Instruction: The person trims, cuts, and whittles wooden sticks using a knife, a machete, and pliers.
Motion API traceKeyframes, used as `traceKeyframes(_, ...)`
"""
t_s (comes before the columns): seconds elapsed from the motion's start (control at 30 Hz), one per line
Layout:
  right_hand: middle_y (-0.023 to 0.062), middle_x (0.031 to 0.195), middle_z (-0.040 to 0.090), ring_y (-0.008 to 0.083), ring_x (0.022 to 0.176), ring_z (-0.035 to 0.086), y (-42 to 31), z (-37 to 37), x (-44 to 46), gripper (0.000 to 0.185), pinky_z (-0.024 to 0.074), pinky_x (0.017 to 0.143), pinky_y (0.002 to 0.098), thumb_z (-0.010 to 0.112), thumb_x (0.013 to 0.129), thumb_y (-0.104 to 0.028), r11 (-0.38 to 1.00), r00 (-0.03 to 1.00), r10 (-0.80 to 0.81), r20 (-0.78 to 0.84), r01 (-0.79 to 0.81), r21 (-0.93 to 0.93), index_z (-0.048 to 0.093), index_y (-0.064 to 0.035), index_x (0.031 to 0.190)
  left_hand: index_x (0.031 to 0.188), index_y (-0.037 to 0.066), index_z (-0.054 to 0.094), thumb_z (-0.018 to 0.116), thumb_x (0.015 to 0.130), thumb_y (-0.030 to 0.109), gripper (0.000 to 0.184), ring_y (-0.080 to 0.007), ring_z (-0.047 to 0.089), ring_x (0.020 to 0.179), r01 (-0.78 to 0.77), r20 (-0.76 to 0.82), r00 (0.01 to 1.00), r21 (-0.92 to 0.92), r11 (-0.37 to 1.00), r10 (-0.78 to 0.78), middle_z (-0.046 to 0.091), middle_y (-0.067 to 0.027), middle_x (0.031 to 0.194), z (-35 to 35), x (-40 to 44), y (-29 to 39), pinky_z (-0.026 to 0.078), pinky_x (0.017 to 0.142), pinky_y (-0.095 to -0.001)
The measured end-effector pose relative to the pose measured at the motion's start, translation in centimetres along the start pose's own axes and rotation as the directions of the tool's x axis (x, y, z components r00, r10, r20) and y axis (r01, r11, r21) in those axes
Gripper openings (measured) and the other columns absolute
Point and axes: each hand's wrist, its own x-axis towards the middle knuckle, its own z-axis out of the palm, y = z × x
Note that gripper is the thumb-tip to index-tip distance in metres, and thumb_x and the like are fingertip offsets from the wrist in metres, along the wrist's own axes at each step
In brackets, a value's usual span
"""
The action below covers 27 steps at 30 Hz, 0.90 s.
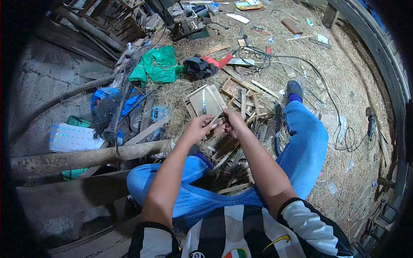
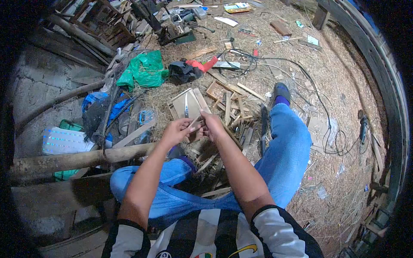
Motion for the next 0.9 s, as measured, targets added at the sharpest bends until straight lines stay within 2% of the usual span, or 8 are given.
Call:
traceKeyframes(0.03,0.0051,0.063,0.059,0.0142,0.046,0.055,0.3,-0.5,0.6,0.023,0.0444,0.044,0.0281,0.062,0.096,-0.022,1.0,1.0,0.001,0.0,-0.001,0.002,0.066,0.0003,0.09,0.123,-0.002,0.066,0.072,0.09,0.008,0.035,-0.0124,0.065,0.069,0.118,0.006,0.993,-0.101,0.988,-0.118,0.072,-0.008,0.093,0.1,0.0,0.1,0.053,0.063,-0.0285)
traceKeyframes(0.13,0.007,0.067,0.063,0.0152,0.048,0.056,1.7,-2.3,3.2,0.022,0.0439,0.044,0.029,0.061,0.095,-0.021,0.993,0.993,-0.108,-0.038,0.105,-0.059,0.067,-0.0003,0.092,0.122,-0.003,0.065,0.066,0.096,0.011,0.03,-0.0125,0.065,0.066,0.133,0.063,0.99,-0.104,0.986,-0.127,0.071,-0.0079,0.092,-0.3,0.3,-0.5,0.052,0.06,-0.0281)
traceKeyframes(0.2,0.01,0.072,0.065,0.0155,0.051,0.058,2.2,-2.9,3.6,0.022,0.0461,0.047,0.0298,0.061,0.094,-0.019,0.941,0.964,-0.264,-0.044,0.247,-0.23,0.069,0.0014,0.098,0.122,-0.003,0.065,0.065,0.097,0.012,0.029,-0.0128,0.065,0.065,0.112,0.065,0.992,-0.133,0.985,-0.104,0.071,-0.0077,0.091,-0.2,0.4,-0.7,0.053,0.059,-0.0282)
traceKeyframes(0.33,0.0138,0.077,0.068,0.0176,0.062,0.064,2.9,-2.8,3.5,0.025,0.0514,0.058,0.0322,0.061,0.094,-0.019,0.826,0.92,-0.365,-0.14,0.251,-0.504,0.069,0.002,0.106,0.12,-0.002,0.066,0.063,0.098,0.014,0.027,-0.0138,0.067,0.064,0.116,0.059,0.993,-0.217,0.969,-0.106,0.07,-0.0072,0.088,0.2,0.6,0.1,0.054,0.055,-0.0294)
traceKeyframes(0.4,0.0147,0.087,0.069,0.0214,0.076,0.068,3.2,-2.0,3.4,0.024,0.0536,0.07,0.0347,0.063,0.093,-0.017,0.622,0.706,-0.693,-0.147,0.481,-0.618,0.068,-0.0007,0.11,0.12,-0.001,0.066,0.063,0.098,0.014,0.027,-0.014,0.067,0.064,0.142,0.057,0.99,-0.226,0.964,-0.133,0.07,-0.0072,0.088,0.5,0.6,1.1,0.054,0.054,-0.0294)
traceKeyframes(0.43,0.0147,0.087,0.069,0.0214,0.076,0.068,3.1,-1.5,3.1,0.024,0.0536,0.07,0.0347,0.063,0.093,-0.017,0.622,0.706,-0.692,-0.149,0.48,-0.618,0.068,-0.0007,0.11,0.12,-0.001,0.066,0.063,0.098,0.014,0.026,-0.0142,0.067,0.063,0.167,0.054,0.986,-0.234,0.958,-0.159,0.07,-0.0073,0.087,0.6,0.6,1.3,0.054,0.052,-0.0293)
traceKeyframes(0.53,0.0138,0.102,0.069,0.032,0.089,0.068,2.1,-0.2,0.9,0.022,0.0533,0.078,0.0384,0.07,0.089,-0.015,0.257,0.412,-0.909,0.061,0.67,-0.696,0.071,-0.0083,0.11,0.118,-0.001,0.066,0.062,0.098,0.014,0.025,-0.0143,0.066,0.06,0.183,0.077,0.983,-0.239,0.954,-0.169,0.069,-0.0072,0.085,0.9,1.0,0.5,0.053,0.049,-0.0283)
traceKeyframes(0.9,0.0159,0.089,0.067,0.0334,0.079,0.066,4.4,-0.4,2.5,0.011,0.0515,0.07,0.0406,0.072,0.087,-0.009,0.188,0.444,-0.883,0.149,0.628,-0.755,0.067,-0.0037,0.095,0.104,-0.002,0.068,0.059,0.098,0.012,0.018,-0.0126,0.064,0.052,0.265,0.081,0.964,-0.182,0.947,-0.254,0.069,-0.0064,0.078,0.7,0.6,0.2,0.045,0.043,-0.0262)
